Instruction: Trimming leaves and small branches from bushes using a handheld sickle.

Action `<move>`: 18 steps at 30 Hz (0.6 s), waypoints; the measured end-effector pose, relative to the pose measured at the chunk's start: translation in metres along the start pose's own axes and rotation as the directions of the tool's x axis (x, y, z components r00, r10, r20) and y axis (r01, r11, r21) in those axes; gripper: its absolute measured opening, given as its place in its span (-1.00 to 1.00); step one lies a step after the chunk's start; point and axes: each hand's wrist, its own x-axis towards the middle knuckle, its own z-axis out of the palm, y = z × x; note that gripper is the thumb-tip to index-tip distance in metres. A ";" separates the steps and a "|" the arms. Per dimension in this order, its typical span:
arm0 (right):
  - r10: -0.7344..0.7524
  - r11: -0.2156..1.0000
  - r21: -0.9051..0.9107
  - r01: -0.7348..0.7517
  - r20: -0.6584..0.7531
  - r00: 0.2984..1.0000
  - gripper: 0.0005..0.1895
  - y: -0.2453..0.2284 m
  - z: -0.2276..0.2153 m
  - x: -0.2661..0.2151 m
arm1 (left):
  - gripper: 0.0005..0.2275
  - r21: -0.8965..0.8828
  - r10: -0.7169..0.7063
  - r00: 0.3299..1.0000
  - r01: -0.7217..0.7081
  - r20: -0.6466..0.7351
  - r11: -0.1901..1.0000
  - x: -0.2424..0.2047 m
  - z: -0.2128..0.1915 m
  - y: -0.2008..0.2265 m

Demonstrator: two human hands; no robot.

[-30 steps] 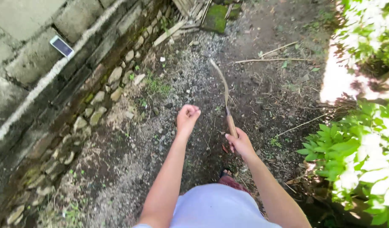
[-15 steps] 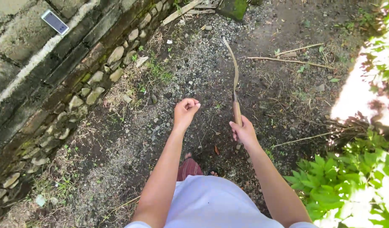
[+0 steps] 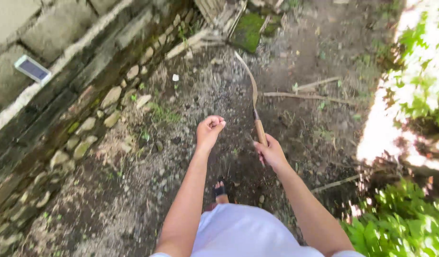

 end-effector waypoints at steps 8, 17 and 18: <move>0.010 1.000 0.017 -0.008 -0.089 0.996 -0.85 -0.049 0.000 0.067 | -0.85 0.046 0.036 0.999 -0.037 0.026 0.998 0.102 0.011 0.054; 0.105 0.990 0.100 -0.095 -0.106 0.989 -0.87 -0.054 -0.014 0.141 | -0.80 0.063 -0.097 0.995 0.097 -0.008 0.993 0.165 0.011 0.043; 0.116 0.986 0.127 -0.104 -0.095 0.989 -0.87 -0.052 -0.020 0.154 | -0.81 0.049 -0.091 0.996 0.092 -0.013 0.995 0.175 0.013 0.036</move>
